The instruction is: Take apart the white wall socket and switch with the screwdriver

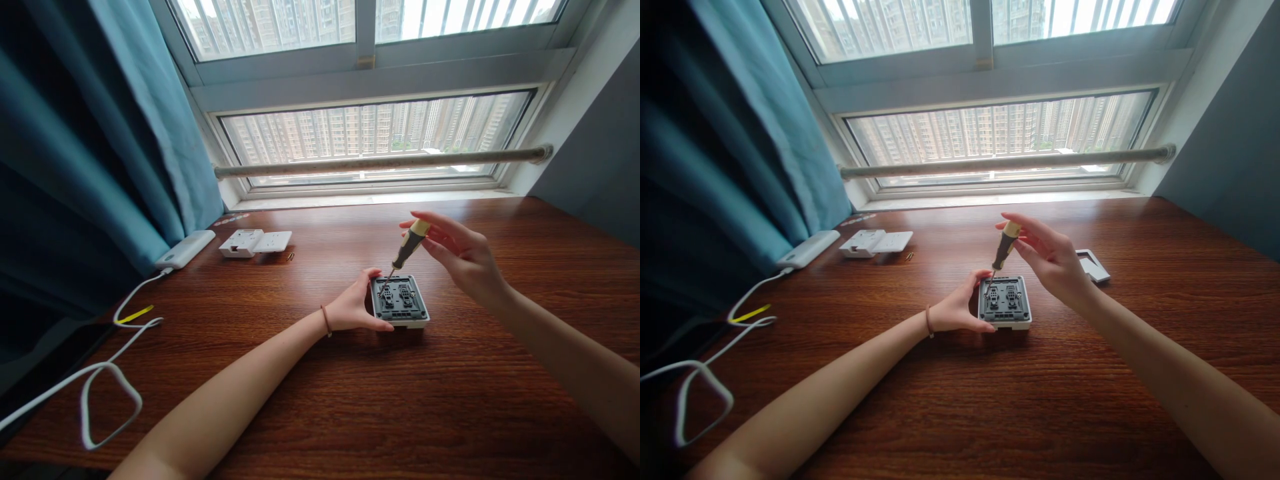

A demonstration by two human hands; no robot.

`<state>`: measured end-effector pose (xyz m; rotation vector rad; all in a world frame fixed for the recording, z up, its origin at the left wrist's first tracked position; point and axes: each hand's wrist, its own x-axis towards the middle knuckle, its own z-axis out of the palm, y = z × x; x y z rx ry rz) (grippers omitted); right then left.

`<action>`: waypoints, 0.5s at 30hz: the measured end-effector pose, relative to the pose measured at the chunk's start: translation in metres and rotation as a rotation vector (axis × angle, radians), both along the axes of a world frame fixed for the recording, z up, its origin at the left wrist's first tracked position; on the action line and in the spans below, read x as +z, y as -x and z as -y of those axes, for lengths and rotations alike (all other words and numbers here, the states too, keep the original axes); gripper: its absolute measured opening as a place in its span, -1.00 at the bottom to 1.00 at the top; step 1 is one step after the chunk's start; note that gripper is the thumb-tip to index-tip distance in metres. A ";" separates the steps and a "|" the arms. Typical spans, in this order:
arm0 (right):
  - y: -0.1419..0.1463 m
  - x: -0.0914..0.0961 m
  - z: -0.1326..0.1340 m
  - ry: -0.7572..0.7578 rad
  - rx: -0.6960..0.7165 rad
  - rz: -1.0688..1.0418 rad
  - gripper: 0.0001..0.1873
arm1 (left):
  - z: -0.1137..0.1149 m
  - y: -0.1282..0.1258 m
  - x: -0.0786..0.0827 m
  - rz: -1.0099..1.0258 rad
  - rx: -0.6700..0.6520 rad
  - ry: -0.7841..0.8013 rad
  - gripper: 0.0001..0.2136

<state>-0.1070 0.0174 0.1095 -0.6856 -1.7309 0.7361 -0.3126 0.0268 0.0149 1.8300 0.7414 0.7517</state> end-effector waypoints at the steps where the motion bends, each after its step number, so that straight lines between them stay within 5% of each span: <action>1: 0.000 -0.001 -0.001 -0.013 -0.033 -0.016 -0.66 | 0.000 0.000 0.000 0.000 -0.004 0.001 -0.09; 6: -0.001 -0.004 -0.005 -0.066 -0.211 -0.036 -0.74 | 0.000 0.000 0.001 -0.028 0.006 -0.016 -0.10; 10: -0.002 -0.001 -0.004 0.009 -0.096 -0.029 -0.63 | 0.001 0.000 0.000 -0.017 0.005 -0.012 -0.10; 15: -0.001 -0.001 -0.006 0.016 0.002 -0.034 -0.72 | -0.001 0.002 0.004 0.021 0.001 -0.014 -0.05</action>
